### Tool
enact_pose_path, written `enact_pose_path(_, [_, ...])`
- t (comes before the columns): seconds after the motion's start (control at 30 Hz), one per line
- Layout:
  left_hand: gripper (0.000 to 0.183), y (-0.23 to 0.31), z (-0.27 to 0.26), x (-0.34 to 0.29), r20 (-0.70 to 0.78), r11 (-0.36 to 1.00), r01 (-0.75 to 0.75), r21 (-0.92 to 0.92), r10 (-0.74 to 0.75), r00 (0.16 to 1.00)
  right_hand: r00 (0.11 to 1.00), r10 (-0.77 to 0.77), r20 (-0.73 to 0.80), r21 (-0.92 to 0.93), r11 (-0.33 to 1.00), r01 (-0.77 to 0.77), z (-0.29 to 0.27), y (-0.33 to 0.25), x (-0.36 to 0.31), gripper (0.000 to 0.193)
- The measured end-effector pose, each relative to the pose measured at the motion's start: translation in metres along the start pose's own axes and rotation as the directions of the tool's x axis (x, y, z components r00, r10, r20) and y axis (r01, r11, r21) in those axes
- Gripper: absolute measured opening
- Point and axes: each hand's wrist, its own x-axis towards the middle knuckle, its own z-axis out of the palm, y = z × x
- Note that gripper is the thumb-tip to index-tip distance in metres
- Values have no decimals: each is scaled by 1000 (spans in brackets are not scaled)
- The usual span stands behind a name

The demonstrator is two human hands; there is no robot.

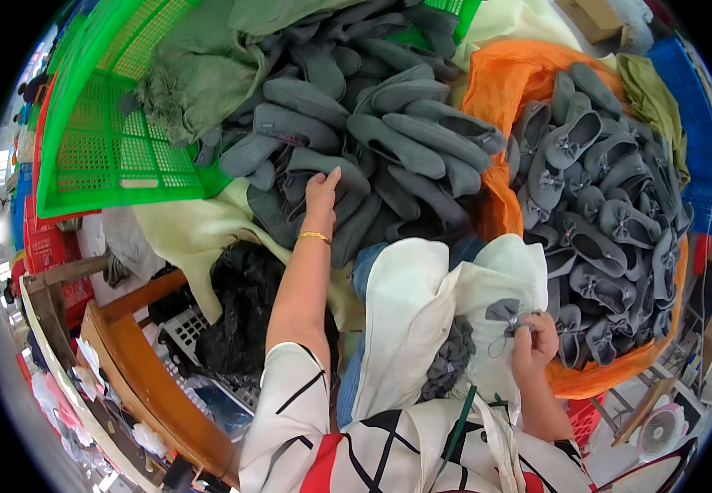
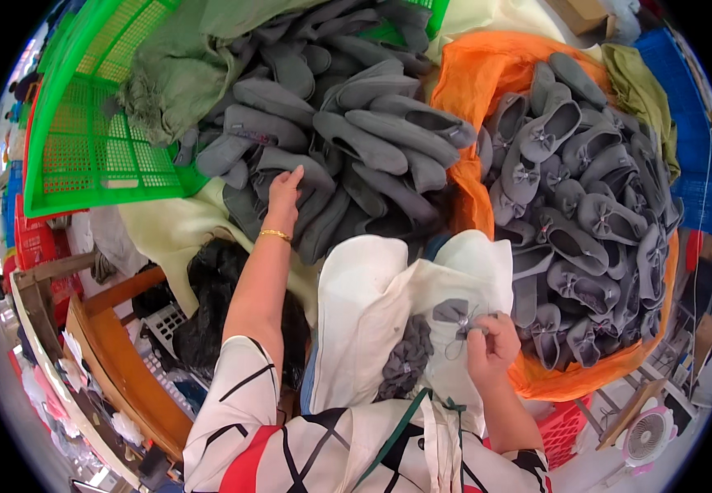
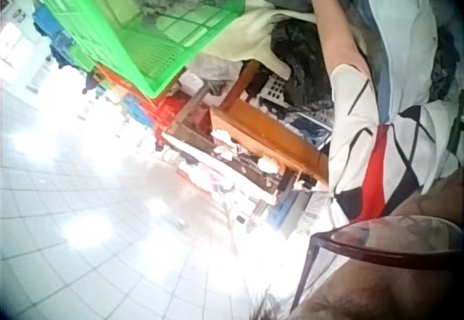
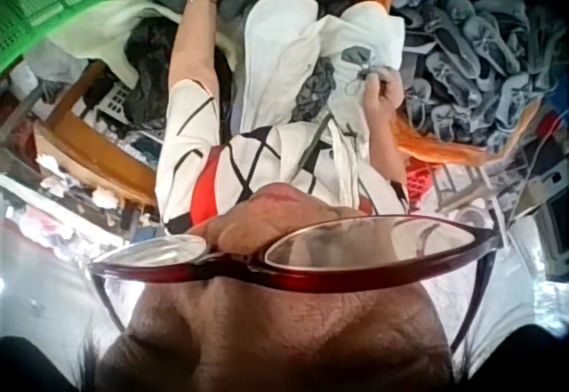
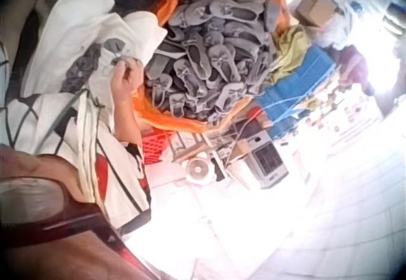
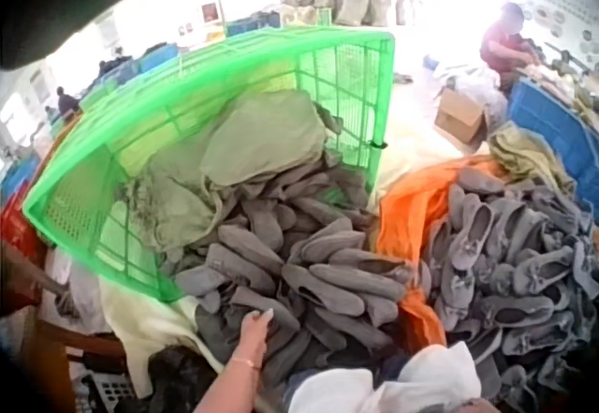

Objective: The person sits at a workstation in a factory and sews a decorative bow onto the top of a grey slip-on shoe using a needle and thread. They pull the thread through the fabric, tie a knot to secure the bow, and trim the excess thread. The finished shoe is placed into a green plastic crate.

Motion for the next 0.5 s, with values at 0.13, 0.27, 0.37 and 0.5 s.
enact_pose_path(0.13, [41,0,12,10,53,893,-64,446,45,998,986,-163,-24,-93,983,160,2,3,8,13])
enact_pose_path(0.27, [43,47,25,-41,246,638,-465,614,405,881,996,-81,-43,-27,996,80,5,-6,5,10])
enact_pose_path(0.37, [45,100,35,-109,359,608,-610,509,494,792,996,-56,-63,45,997,59,8,-7,0,9])
enact_pose_path(0.5, [40,135,21,-188,340,387,-690,611,659,671,999,-41,-2,196,980,41,21,-16,-13,10])
